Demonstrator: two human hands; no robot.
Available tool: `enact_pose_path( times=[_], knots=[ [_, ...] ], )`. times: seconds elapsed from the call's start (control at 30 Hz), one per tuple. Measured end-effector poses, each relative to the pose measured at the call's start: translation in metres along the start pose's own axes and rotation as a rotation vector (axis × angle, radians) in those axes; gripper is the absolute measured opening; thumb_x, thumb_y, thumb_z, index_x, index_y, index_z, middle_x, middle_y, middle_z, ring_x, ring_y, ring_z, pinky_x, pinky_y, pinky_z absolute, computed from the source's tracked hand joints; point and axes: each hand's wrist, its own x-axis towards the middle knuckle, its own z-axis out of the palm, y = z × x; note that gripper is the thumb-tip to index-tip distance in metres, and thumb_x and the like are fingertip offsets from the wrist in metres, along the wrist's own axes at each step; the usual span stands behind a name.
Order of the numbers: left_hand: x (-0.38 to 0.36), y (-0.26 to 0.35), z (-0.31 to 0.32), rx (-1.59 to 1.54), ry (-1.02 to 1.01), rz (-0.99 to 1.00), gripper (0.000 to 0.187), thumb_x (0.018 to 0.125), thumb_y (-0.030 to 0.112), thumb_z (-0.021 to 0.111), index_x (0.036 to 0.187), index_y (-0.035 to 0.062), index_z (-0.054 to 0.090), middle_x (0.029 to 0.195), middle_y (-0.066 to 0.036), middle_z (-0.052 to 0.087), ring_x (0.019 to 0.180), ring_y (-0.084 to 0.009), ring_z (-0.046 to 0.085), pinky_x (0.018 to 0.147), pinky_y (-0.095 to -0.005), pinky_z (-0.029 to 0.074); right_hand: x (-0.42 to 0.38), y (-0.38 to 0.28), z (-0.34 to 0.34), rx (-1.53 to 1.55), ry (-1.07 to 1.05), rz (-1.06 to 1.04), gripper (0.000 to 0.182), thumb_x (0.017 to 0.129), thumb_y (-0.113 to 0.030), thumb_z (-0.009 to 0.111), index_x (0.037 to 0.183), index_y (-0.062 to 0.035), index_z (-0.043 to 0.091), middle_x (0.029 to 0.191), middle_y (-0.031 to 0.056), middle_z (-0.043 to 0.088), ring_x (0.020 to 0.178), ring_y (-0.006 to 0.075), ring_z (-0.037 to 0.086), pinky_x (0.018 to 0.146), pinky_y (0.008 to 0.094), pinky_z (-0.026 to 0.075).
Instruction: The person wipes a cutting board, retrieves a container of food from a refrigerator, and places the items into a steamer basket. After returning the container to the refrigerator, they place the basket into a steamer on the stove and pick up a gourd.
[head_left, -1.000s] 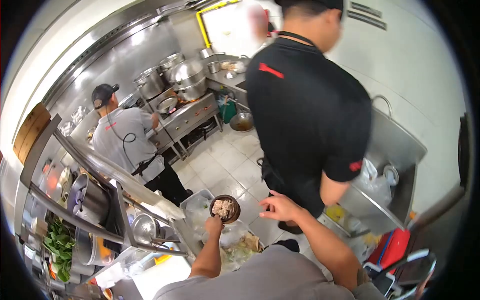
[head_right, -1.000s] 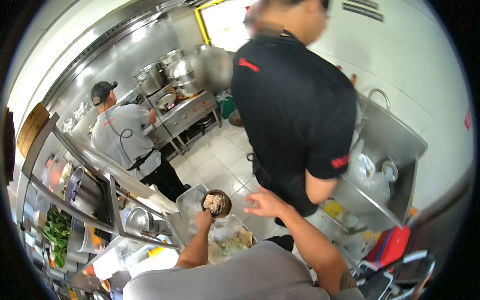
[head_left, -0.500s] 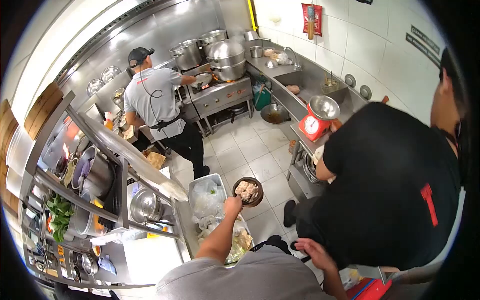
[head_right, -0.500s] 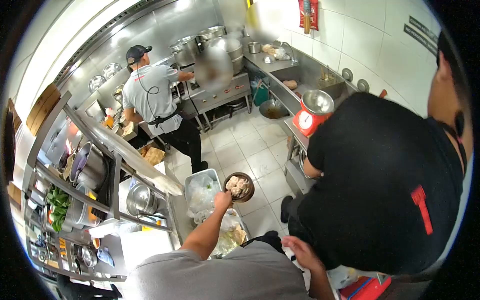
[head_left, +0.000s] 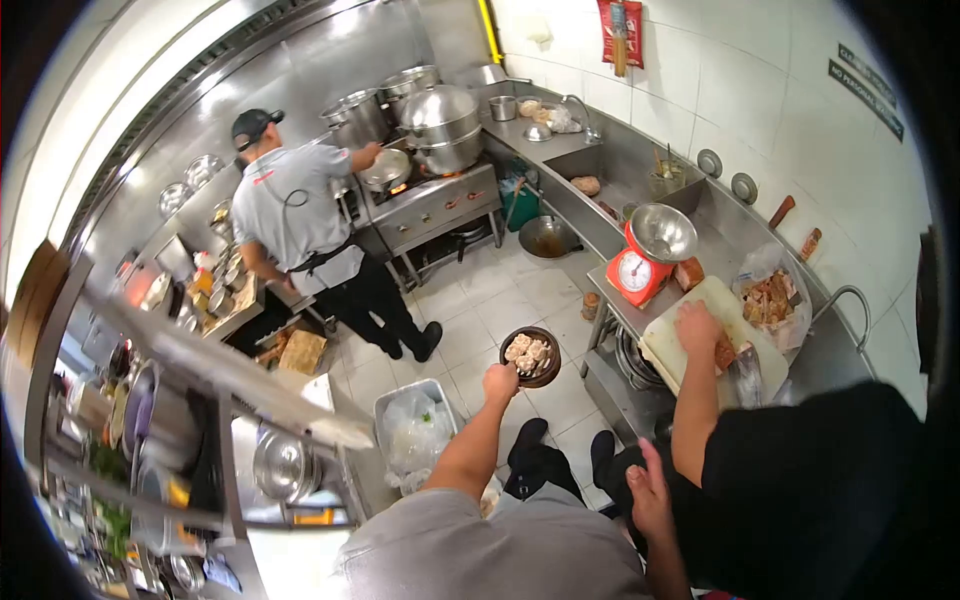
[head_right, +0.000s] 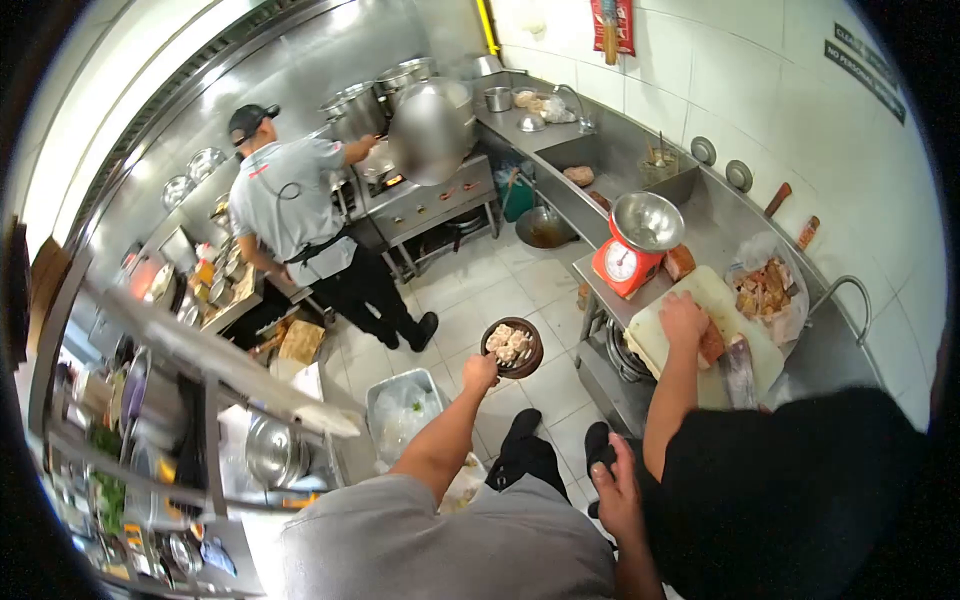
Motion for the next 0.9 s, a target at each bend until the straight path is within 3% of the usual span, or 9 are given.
enact_pose_path(
  times=[0.13, 0.2, 0.23, 0.3, 0.33, 0.4, 0.57, 0.73, 0.9],
  knots=[
    [0.073, 0.004, 0.009, 0.103, -0.016, 0.117, 0.045, 0.085, 0.033, 0.049, 0.078, -0.0075, 0.067, 0.083, -0.028, 0.066, 0.085, -0.0421, 0.066, 0.080, -0.0485, 0.050, 0.041, -0.020, 0.007, 0.011, 0.191, 0.207, 0.053, 0.094, -0.013, 0.051, 0.143, -0.0049, 0.034, 0.145, 0.0163, 0.038, 0.134, 0.0291, 0.037, 0.111, 0.0386, 0.027],
    [0.090, 0.023, -0.006, 0.084, -0.008, 0.087, 0.042, 0.084, 0.030, 0.051, 0.078, -0.0081, 0.066, 0.084, -0.030, 0.065, 0.084, -0.0445, 0.065, 0.079, -0.0497, 0.050, 0.057, 0.000, 0.006, 0.169, 0.294, 0.243, 0.052, 0.096, -0.029, 0.052, 0.140, -0.0024, 0.040, 0.137, 0.0145, 0.047, 0.124, 0.0231, 0.047, 0.103, 0.0337, 0.035],
    [0.098, 0.034, -0.016, 0.136, 0.011, 0.159, 0.041, 0.084, 0.029, 0.051, 0.076, -0.0083, 0.066, 0.084, -0.031, 0.065, 0.083, -0.0451, 0.064, 0.079, -0.0502, 0.050, 0.066, 0.011, 0.005, 0.159, 0.280, 0.260, 0.052, 0.096, -0.029, 0.052, 0.140, -0.0024, 0.040, 0.137, 0.0145, 0.047, 0.124, 0.0231, 0.047, 0.103, 0.0337, 0.035],
    [0.112, 0.061, -0.046, 0.162, 0.039, 0.296, 0.039, 0.084, 0.026, 0.050, 0.075, -0.0092, 0.064, 0.080, -0.033, 0.062, 0.079, -0.0470, 0.063, 0.078, -0.0516, 0.050, 0.095, 0.026, 0.006, 0.069, 0.224, 0.340, 0.048, 0.095, -0.032, 0.055, 0.131, -0.0009, 0.048, 0.120, 0.0121, 0.058, 0.108, 0.0200, 0.057, 0.091, 0.0295, 0.043],
    [0.121, 0.071, -0.059, 0.160, 0.044, 0.271, 0.039, 0.084, 0.026, 0.050, 0.075, -0.0092, 0.064, 0.080, -0.033, 0.062, 0.079, -0.0470, 0.063, 0.078, -0.0516, 0.050, 0.119, 0.017, 0.013, 0.061, 0.202, 0.350, 0.048, 0.095, -0.032, 0.055, 0.131, -0.0009, 0.048, 0.120, 0.0121, 0.058, 0.108, 0.0200, 0.057, 0.091, 0.0295, 0.043],
    [0.141, 0.090, -0.082, 0.179, -0.027, 0.307, 0.039, 0.084, 0.025, 0.049, 0.078, -0.0102, 0.063, 0.079, -0.033, 0.062, 0.078, -0.0472, 0.063, 0.077, -0.0522, 0.050, 0.170, -0.001, 0.026, 0.124, 0.188, 0.469, 0.044, 0.094, -0.033, 0.057, 0.123, -0.0005, 0.053, 0.101, 0.0083, 0.064, 0.091, 0.0159, 0.061, 0.077, 0.0260, 0.047],
    [0.168, 0.169, -0.149, 0.192, -0.188, 0.374, 0.036, 0.082, 0.023, 0.049, 0.079, -0.0103, 0.063, 0.081, -0.032, 0.063, 0.080, -0.0466, 0.063, 0.077, -0.0514, 0.050, 0.322, -0.017, 0.062, -0.128, 0.068, 0.177, 0.038, 0.097, -0.026, 0.053, 0.125, -0.0009, 0.052, 0.093, 0.0075, 0.064, 0.080, 0.0133, 0.060, 0.070, 0.0250, 0.047],
    [0.197, 0.244, -0.181, 0.215, -0.352, 0.557, 0.035, 0.081, 0.023, 0.051, 0.073, -0.0096, 0.063, 0.080, -0.033, 0.062, 0.079, -0.0465, 0.062, 0.077, -0.0504, 0.050, 0.440, -0.046, 0.091, -0.047, 0.149, 0.283, 0.042, 0.096, -0.019, 0.053, 0.133, -0.0009, 0.046, 0.084, 0.0037, 0.061, 0.073, 0.0091, 0.057, 0.067, 0.0242, 0.046],
    [0.258, 0.280, -0.155, 0.260, -0.396, 0.698, 0.034, 0.081, 0.022, 0.052, 0.069, -0.0088, 0.061, 0.068, -0.031, 0.060, 0.070, -0.0472, 0.062, 0.071, -0.0511, 0.051, 0.519, -0.051, 0.094, -0.025, 0.149, 0.295, 0.041, 0.096, -0.020, 0.050, 0.132, -0.0011, 0.049, 0.079, 0.0015, 0.060, 0.066, 0.0072, 0.055, 0.057, 0.0227, 0.044]
  ],
)
